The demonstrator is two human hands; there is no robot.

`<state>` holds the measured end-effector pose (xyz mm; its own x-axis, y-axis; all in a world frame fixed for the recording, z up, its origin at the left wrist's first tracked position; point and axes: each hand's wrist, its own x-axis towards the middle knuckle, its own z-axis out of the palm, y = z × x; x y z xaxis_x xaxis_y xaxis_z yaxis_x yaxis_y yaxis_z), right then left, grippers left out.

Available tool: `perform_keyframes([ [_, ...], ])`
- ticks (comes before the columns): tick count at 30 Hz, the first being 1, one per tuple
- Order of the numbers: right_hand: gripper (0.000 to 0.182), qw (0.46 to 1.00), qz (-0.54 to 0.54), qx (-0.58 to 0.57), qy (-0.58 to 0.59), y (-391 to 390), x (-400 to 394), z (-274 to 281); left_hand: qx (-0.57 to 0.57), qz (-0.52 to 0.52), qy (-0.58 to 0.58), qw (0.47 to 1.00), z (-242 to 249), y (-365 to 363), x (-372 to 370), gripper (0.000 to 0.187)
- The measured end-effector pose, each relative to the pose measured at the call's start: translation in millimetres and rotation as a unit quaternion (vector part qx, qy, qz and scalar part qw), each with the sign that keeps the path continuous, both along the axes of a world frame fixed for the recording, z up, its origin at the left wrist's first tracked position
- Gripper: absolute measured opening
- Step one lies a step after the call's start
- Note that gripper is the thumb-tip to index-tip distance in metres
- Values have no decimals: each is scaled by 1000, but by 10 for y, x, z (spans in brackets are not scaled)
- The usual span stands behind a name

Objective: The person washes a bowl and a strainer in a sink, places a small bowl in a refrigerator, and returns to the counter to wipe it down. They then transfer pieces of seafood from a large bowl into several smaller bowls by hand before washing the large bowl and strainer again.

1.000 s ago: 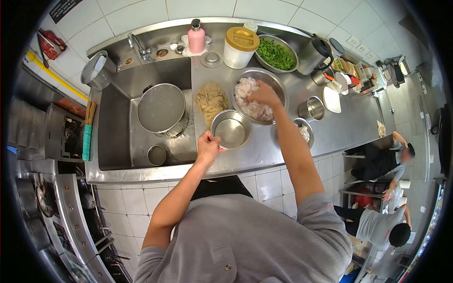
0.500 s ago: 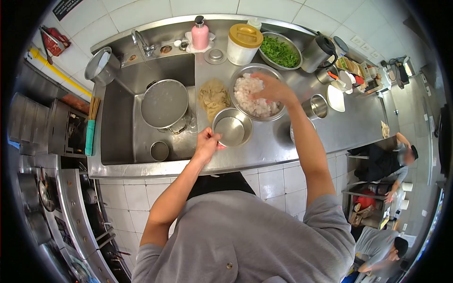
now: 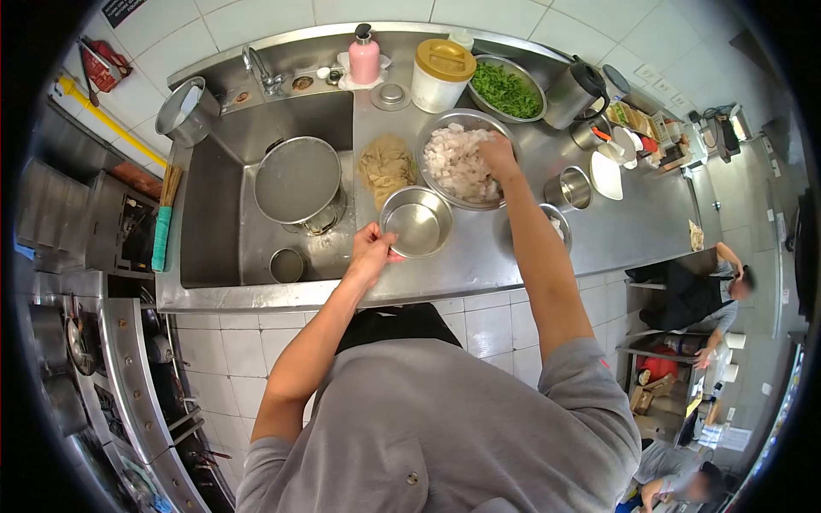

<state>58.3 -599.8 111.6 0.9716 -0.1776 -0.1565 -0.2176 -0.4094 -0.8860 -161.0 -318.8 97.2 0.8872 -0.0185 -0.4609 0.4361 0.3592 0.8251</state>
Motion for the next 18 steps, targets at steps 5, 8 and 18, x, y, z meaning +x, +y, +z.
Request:
perform_keyframes([
  [5,47,987,115,69,85,-82,-27,541,30,14,5,999,16,-23,0,27],
  [8,53,981,165,-82,68,-70,-160,840,176,39,-70,981,137,-42,-27,22],
  [18,70,887,265,-355,-130,56,-529,426,391,-60,-305,866,690,-312,285,11],
])
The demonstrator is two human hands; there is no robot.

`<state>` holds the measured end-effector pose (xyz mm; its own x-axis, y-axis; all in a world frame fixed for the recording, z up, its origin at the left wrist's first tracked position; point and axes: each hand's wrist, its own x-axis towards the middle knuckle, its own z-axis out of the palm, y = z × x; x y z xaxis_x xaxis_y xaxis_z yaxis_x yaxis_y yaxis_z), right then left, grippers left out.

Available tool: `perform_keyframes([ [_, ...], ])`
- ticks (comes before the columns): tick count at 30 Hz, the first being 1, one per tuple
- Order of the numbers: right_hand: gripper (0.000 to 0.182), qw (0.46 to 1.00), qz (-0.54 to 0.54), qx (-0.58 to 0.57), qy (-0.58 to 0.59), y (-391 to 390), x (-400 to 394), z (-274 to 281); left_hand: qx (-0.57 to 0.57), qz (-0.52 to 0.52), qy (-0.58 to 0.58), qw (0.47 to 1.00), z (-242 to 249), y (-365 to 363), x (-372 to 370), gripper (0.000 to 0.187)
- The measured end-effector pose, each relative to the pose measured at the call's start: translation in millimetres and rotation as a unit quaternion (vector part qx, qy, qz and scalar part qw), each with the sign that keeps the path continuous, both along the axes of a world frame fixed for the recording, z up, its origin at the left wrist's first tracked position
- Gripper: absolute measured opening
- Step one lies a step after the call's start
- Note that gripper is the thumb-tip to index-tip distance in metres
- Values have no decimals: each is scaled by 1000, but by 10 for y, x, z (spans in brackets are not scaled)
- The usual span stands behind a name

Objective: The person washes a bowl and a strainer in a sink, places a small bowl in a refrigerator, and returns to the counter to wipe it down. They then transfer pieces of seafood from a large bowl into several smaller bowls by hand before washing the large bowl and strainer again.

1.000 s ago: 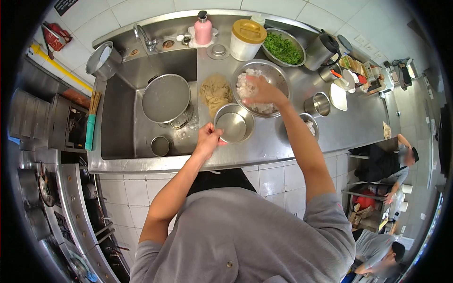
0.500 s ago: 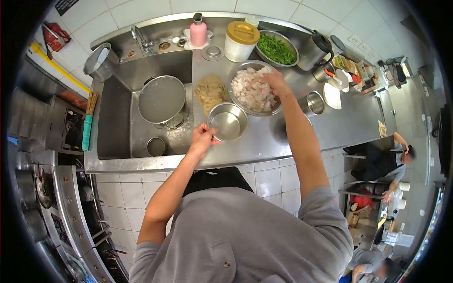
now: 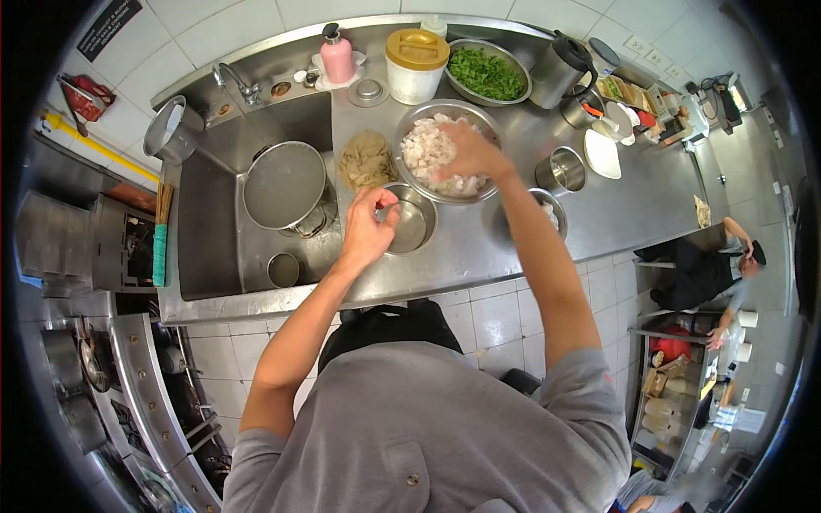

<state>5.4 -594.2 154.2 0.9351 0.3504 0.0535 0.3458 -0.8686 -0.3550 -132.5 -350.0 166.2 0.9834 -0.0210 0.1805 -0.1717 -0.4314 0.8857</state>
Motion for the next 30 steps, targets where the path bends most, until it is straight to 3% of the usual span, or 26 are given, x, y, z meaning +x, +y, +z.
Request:
perform_keyframes([
  [4,85,987,-124,-93,31,337,-78,5,38,48,-8,998,-61,61,-97,14],
  [8,73,982,-168,81,30,130,237,-384,45,102,8,994,-126,203,-321,23],
  [10,63,970,-190,151,-7,29,364,-561,-67,75,64,993,-485,299,-320,32],
  [11,49,957,-216,196,7,69,248,-331,-108,68,92,988,-551,300,-359,33],
  [12,47,916,-214,324,102,45,298,-343,-150,61,119,980,-621,294,-392,34],
  [14,42,762,-195,547,286,0,378,-279,-146,56,128,979,-661,281,-408,36],
  [15,37,740,-219,548,323,-13,338,-133,-167,63,139,974,-634,265,-419,36],
  [19,38,771,-143,525,331,-46,350,6,-207,80,138,965,-595,293,-382,35],
  [21,36,781,-136,518,321,46,202,351,-205,82,136,966,-579,323,-354,36],
  [24,31,767,-85,550,319,152,97,542,-210,76,133,966,-638,378,-312,36],
  [30,33,811,122,364,441,482,-395,660,-162,45,118,979,-737,430,-283,35],
])
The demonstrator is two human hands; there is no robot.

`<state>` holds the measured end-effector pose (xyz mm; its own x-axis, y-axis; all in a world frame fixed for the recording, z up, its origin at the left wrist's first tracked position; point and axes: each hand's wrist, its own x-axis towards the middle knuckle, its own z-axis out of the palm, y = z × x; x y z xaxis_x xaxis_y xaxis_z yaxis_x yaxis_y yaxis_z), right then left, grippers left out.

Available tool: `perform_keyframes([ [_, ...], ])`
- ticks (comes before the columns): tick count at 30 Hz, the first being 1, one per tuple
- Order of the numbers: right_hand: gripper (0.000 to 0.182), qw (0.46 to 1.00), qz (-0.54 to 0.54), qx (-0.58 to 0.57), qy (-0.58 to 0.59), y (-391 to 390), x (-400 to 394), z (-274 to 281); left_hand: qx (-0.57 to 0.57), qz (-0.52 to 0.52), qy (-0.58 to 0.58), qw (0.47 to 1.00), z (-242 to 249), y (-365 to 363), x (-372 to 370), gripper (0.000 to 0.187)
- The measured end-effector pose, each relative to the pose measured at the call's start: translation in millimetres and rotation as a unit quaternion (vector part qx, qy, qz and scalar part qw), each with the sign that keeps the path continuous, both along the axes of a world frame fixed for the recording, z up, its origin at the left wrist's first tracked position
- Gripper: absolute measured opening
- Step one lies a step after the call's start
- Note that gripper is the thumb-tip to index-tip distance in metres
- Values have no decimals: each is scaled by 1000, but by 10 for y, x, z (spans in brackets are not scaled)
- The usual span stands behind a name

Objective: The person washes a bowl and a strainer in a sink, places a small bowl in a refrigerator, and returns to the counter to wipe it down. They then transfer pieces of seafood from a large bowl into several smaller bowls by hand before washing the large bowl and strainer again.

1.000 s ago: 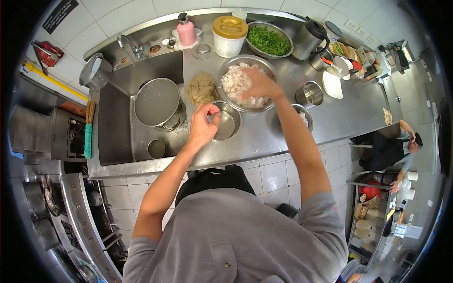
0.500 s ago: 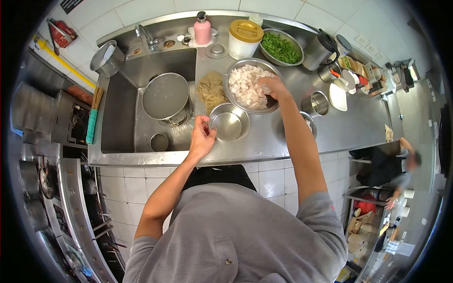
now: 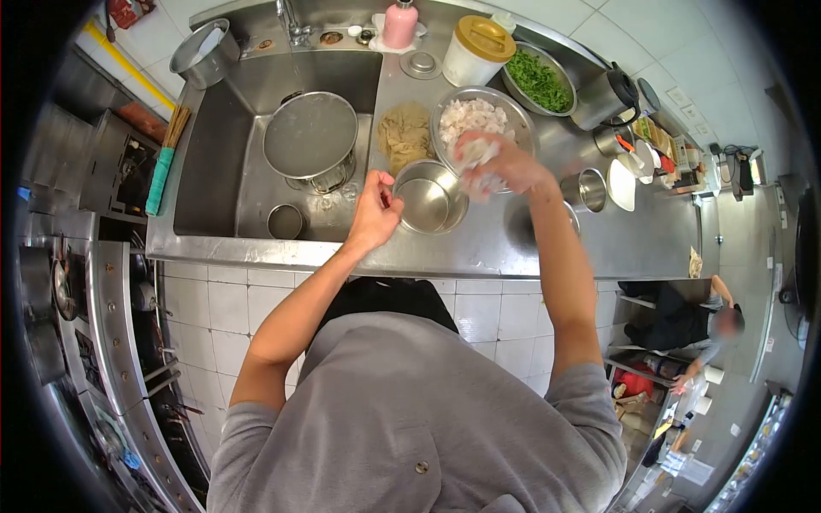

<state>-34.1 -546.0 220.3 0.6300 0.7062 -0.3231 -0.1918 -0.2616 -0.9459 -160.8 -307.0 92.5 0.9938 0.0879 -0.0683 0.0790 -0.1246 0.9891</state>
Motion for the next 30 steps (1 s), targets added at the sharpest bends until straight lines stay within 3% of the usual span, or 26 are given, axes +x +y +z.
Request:
perform_keyframes([
  [2,32,997,59,-51,-17,247,-193,-99,2,0,2,1000,-24,11,13,33],
  [5,35,950,113,-135,-257,387,-342,-287,10,-2,2,1000,12,27,20,32],
  [11,45,964,32,-202,-171,424,-346,42,6,0,2,1000,5,4,-3,30],
  [13,45,944,-34,-230,-234,363,-173,86,7,0,4,1000,9,2,-12,30],
  [15,49,910,-68,-230,-339,218,177,-26,18,-1,2,1000,13,-4,-22,30],
  [17,58,850,-68,-202,-482,12,582,-500,27,-2,1,1000,16,-12,-36,29],
  [20,75,775,-75,-310,-545,-35,656,-967,24,9,5,1000,41,-18,-29,29],
  [23,87,802,-77,-373,-461,41,681,-910,5,44,14,999,46,-10,-55,28],
  [30,73,797,-176,-398,-420,124,663,-922,-19,65,24,997,144,29,-62,24],
])
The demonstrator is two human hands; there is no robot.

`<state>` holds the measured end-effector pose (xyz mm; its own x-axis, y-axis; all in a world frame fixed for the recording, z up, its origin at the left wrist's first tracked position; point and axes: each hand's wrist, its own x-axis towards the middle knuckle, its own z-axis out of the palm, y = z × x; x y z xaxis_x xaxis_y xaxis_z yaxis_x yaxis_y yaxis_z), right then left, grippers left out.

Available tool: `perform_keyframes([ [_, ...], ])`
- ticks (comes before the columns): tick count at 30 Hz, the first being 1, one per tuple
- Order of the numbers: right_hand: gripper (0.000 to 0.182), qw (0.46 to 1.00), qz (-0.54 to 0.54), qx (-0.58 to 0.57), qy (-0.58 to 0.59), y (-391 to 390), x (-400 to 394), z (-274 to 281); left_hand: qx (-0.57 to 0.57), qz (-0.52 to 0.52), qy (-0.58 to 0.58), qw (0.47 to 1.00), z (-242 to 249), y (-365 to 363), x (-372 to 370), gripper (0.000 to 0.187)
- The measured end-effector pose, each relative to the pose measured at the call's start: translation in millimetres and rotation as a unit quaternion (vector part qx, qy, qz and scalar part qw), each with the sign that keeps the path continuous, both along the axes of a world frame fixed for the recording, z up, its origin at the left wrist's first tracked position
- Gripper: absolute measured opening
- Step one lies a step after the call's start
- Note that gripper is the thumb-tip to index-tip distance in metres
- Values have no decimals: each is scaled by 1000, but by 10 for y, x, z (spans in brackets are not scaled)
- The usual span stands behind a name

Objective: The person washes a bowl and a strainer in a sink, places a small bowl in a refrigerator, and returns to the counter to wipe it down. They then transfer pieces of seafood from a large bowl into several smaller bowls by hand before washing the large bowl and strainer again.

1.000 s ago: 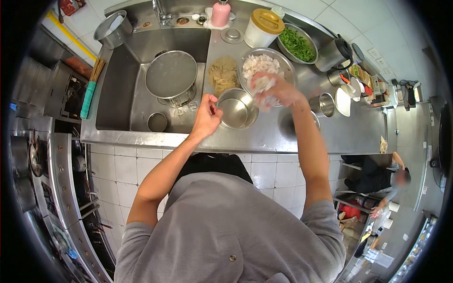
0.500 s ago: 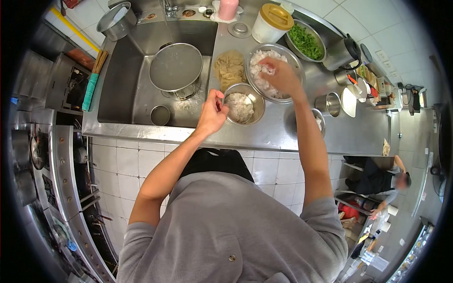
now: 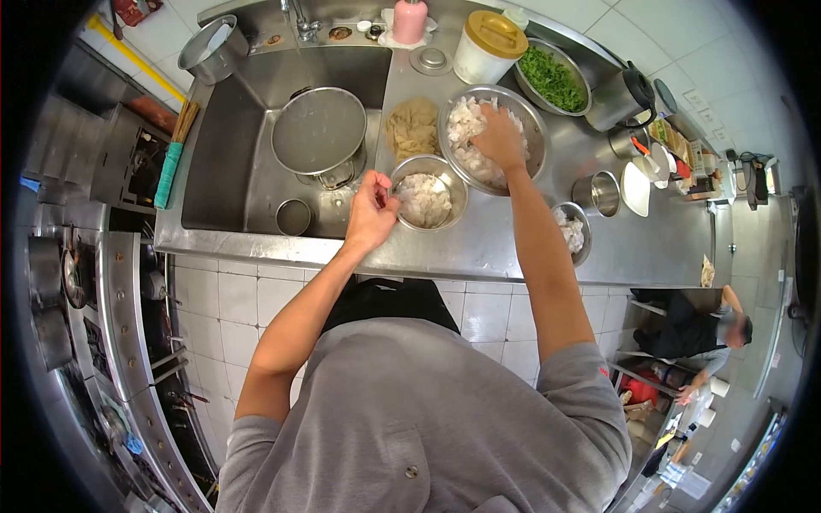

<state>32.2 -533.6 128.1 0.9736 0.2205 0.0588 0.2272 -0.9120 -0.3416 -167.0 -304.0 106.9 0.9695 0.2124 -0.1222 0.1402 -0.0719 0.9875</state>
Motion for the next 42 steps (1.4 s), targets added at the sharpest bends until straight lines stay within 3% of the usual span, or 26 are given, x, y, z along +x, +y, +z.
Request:
perform_keyframes([
  [2,66,999,-14,46,-2,-121,40,-28,1,-3,-2,1000,5,3,9,23],
  [4,56,966,-78,218,115,-297,183,-180,-9,-1,10,1000,42,-8,11,23],
  [6,47,891,-121,377,221,-365,174,-30,-7,-2,18,1000,109,5,22,23],
  [8,39,784,-141,517,315,-444,111,158,-14,-5,22,1000,114,28,36,25],
  [9,45,780,-156,527,297,-458,104,215,-22,-9,20,1000,80,36,53,26],
  [15,53,815,-80,487,302,-318,-136,667,-34,-12,37,999,122,56,79,30],
  [18,55,808,7,516,284,-256,-200,790,-57,-12,42,997,120,69,71,34],
  [21,54,829,5,460,319,-85,-516,1044,-62,-17,52,997,114,86,72,37],
  [24,47,858,90,376,338,136,-807,872,-69,-24,62,995,87,79,81,37],
  [27,42,880,275,210,324,320,-924,809,-75,-28,67,995,70,100,87,38],
  [33,34,923,251,211,202,422,-1163,869,-71,-36,70,994,80,102,98,39],
  [36,35,925,312,214,40,408,-1179,716,-63,-39,73,995,71,106,100,38],
  [39,30,922,149,224,280,383,-1270,968,-58,-41,72,995,50,101,98,35],
  [42,22,907,178,337,178,359,-1243,628,-59,-37,71,995,52,92,92,35],
])
